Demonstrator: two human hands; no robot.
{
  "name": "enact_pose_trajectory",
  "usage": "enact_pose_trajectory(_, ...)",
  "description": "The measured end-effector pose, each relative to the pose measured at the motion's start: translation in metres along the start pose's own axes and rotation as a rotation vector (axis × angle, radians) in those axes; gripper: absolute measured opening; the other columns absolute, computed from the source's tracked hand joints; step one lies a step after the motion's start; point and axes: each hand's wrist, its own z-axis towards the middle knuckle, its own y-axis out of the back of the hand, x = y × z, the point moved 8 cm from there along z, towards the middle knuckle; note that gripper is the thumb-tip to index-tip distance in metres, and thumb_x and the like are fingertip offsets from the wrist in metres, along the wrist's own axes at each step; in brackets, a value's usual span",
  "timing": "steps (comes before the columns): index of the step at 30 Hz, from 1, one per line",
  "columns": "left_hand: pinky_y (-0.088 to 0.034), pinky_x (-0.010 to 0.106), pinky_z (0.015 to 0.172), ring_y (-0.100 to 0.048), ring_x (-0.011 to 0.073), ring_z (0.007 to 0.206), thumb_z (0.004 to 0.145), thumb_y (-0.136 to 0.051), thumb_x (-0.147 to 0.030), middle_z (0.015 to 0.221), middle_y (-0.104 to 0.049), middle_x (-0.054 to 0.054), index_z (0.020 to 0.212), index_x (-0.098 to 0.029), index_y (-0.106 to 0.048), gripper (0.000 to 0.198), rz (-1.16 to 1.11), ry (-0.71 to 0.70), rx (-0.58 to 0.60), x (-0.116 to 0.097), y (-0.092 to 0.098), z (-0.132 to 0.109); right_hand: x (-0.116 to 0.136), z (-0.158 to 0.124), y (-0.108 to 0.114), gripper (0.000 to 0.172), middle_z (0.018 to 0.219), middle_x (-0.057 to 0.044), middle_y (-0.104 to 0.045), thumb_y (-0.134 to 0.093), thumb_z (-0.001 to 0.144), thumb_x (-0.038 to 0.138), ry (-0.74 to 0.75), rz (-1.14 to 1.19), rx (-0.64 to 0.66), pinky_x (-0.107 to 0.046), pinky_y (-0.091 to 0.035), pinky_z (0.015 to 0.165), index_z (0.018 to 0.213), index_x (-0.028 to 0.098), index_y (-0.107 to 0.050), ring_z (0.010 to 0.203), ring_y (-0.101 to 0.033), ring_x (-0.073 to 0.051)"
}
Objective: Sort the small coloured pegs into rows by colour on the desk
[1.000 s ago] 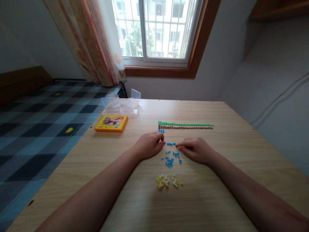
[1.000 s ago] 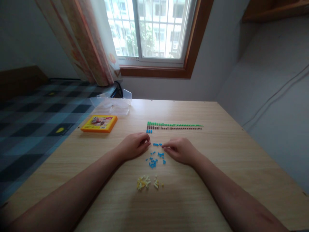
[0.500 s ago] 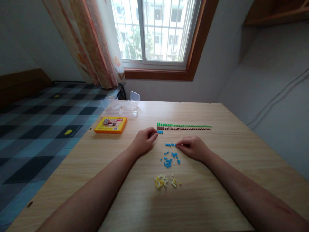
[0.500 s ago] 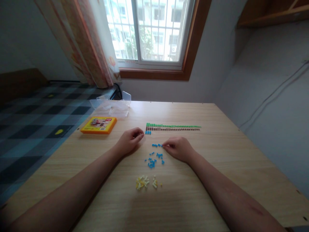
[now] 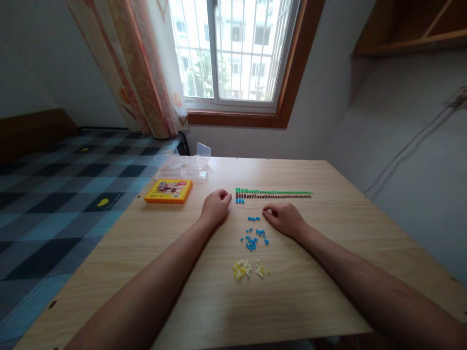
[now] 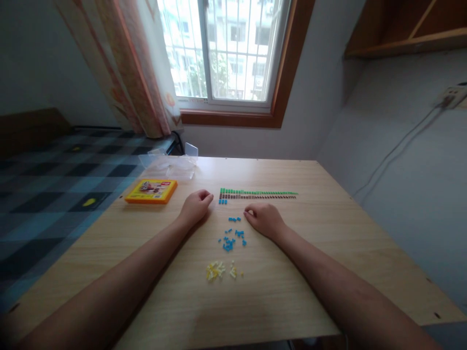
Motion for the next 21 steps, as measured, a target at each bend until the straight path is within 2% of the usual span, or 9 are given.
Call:
enact_pose_trajectory(3,-0.041,0.029,0.067,-0.06,0.0192,0.071,0.085,-0.054,-0.031,0.073,-0.069,0.004,0.071,-0.018,-0.066,0.023,0.052,0.042,0.016,0.002,-0.003,0.006,0.002,0.014,-0.005,0.017,0.083,-0.002,-0.076,-0.061,0.091,0.025,0.039,0.008,0.01,-0.026,-0.043,0.067,0.092,0.023,-0.077,0.071,-0.066,-0.017)
enact_pose_trajectory(7,-0.041,0.028,0.065,-0.061,0.0193,0.071,0.085,-0.054,-0.026,0.073,-0.07,0.005,0.07,-0.018,-0.066,0.021,0.1,0.075,0.041,0.003,-0.003,0.012,0.011,0.035,-0.012,0.017,0.081,-0.002,-0.076,-0.062,0.091,0.026,0.061,0.009,0.034,-0.025,-0.042,0.066,0.092,0.024,-0.079,0.07,-0.066,-0.016)
enact_pose_trajectory(11,-0.04,0.028,0.065,-0.06,0.0179,0.071,0.088,-0.053,-0.026,0.074,-0.068,0.003,0.074,-0.018,-0.066,0.02,0.13,0.044,0.032,-0.005,-0.001,-0.001,0.014,0.047,-0.016,0.019,0.078,-0.001,-0.076,-0.061,0.091,0.03,0.002,0.005,0.037,-0.025,-0.041,0.063,0.094,0.026,-0.08,0.066,-0.065,-0.016)
enact_pose_trajectory(15,-0.039,0.028,0.064,-0.059,0.0166,0.07,0.088,-0.055,-0.025,0.079,-0.068,0.003,0.087,-0.02,-0.069,0.015,0.265,-0.148,0.059,-0.024,-0.003,-0.02,0.012,0.047,-0.018,0.018,0.081,-0.001,-0.077,-0.062,0.091,0.03,-0.013,0.03,0.015,-0.026,-0.044,0.065,0.095,0.027,-0.08,0.07,-0.067,-0.017)
enact_pose_trajectory(18,-0.042,0.028,0.067,-0.06,0.0162,0.074,0.086,-0.056,-0.021,0.091,-0.069,0.003,0.096,-0.023,-0.073,0.019,0.343,-0.209,0.038,-0.025,0.001,-0.022,0.018,0.043,-0.016,0.022,0.095,-0.003,-0.077,-0.058,0.094,0.027,0.085,0.084,-0.027,-0.028,-0.047,0.074,0.103,0.025,-0.078,0.082,-0.068,-0.018)
enact_pose_trajectory(21,-0.045,0.028,0.069,-0.062,0.0153,0.074,0.086,-0.055,-0.019,0.096,-0.068,0.002,0.104,-0.027,-0.077,0.029,0.362,-0.265,0.054,-0.023,0.002,-0.018,0.024,0.041,-0.015,0.026,0.094,-0.007,-0.072,-0.055,0.097,0.028,0.17,0.066,-0.071,-0.031,-0.047,0.076,0.111,0.025,-0.077,0.086,-0.064,-0.02)
